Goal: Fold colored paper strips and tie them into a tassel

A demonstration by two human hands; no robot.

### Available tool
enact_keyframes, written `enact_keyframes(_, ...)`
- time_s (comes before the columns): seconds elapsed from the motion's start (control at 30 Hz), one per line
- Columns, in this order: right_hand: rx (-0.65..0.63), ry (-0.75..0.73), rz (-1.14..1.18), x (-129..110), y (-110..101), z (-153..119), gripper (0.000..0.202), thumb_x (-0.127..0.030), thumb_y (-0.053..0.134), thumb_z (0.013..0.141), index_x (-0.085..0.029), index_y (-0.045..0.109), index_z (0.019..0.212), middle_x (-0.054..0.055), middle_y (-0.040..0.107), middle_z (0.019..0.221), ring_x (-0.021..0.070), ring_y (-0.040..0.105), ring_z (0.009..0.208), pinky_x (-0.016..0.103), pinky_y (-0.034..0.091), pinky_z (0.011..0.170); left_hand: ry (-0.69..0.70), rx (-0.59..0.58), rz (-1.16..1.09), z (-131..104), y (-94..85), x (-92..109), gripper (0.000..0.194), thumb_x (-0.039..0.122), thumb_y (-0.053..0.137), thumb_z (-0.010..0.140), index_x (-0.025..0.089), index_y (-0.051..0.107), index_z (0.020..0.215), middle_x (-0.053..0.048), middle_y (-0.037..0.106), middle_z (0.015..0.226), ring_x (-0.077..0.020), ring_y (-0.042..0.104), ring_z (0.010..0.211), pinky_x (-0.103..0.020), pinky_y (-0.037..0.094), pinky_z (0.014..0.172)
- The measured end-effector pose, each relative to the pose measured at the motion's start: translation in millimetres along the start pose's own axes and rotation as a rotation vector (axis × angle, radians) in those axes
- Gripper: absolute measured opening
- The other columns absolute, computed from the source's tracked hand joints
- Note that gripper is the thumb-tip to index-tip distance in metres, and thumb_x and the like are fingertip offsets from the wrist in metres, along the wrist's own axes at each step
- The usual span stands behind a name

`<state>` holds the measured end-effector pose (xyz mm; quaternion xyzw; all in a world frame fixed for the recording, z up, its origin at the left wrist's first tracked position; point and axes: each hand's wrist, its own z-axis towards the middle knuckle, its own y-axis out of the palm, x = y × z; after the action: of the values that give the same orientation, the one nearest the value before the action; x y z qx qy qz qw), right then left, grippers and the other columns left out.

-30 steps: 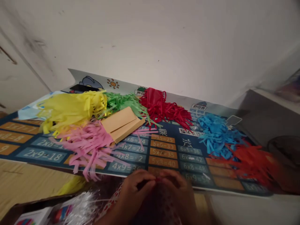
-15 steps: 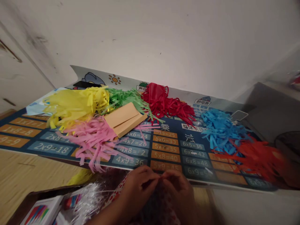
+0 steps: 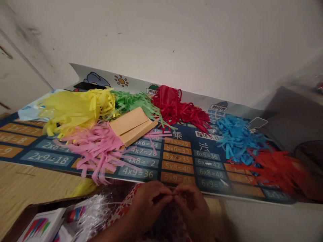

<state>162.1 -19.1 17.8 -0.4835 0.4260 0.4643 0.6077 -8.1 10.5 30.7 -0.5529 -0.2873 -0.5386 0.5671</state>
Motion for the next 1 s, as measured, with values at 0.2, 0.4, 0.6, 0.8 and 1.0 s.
enact_keyframes(0.2,-0.019,0.191,0.183,8.6,0.4,1.8,0.015,-0.020,0.074,0.072,-0.022,0.063,0.083,0.000,0.065,0.076,0.0160,0.063,0.070,0.024,0.051,0.064,-0.175,-0.077,-0.110,-0.9,-0.8,-2.8,0.004,0.018,0.075,0.074,0.022,0.074,0.076,0.002,0.073,0.070,-0.0120,0.066,0.065,-0.017,0.046,0.061)
enact_keyframes(0.4,0.025,0.180,0.110,7.9,-2.7,-1.4,0.013,-0.021,0.078,0.067,-0.021,0.066,0.073,0.000,0.066,0.069,0.0165,0.063,0.067,0.024,0.050,0.064,-0.037,-0.161,-0.063,0.2,-7.2,-5.6,0.003,0.025,0.074,0.078,0.023,0.075,0.079,0.000,0.072,0.073,-0.0134,0.066,0.068,-0.020,0.047,0.064)
enact_keyframes(0.6,0.038,-0.102,-0.128,-5.0,-9.1,-5.4,0.004,-0.021,0.071,0.077,-0.025,0.070,0.078,0.001,0.070,0.073,0.0170,0.065,0.068,0.025,0.053,0.065,0.267,-0.051,0.108,-4.0,-9.9,-4.8,0.009,0.019,0.067,0.084,0.023,0.069,0.092,-0.001,0.072,0.088,-0.0140,0.067,0.083,-0.030,0.047,0.093)
enact_keyframes(0.8,0.017,-0.194,-0.218,-7.8,-5.9,-10.1,0.008,-0.020,0.069,0.080,-0.028,0.071,0.081,-0.001,0.071,0.074,0.0166,0.067,0.069,0.023,0.053,0.064,0.428,-0.018,0.220,-10.2,-4.3,-2.0,0.012,0.013,0.062,0.087,0.024,0.064,0.088,0.005,0.072,0.081,-0.0093,0.066,0.078,-0.033,0.028,0.111)
enact_keyframes(1.0,0.043,-0.185,-0.268,-6.7,-6.3,-16.0,0.006,-0.021,0.069,0.080,-0.027,0.070,0.080,0.000,0.071,0.074,0.0166,0.067,0.067,0.023,0.053,0.063,0.436,-0.021,0.225,-11.4,-2.5,-2.0,0.012,0.013,0.062,0.086,0.024,0.064,0.086,0.006,0.072,0.079,-0.0095,0.067,0.075,-0.034,0.031,0.110)
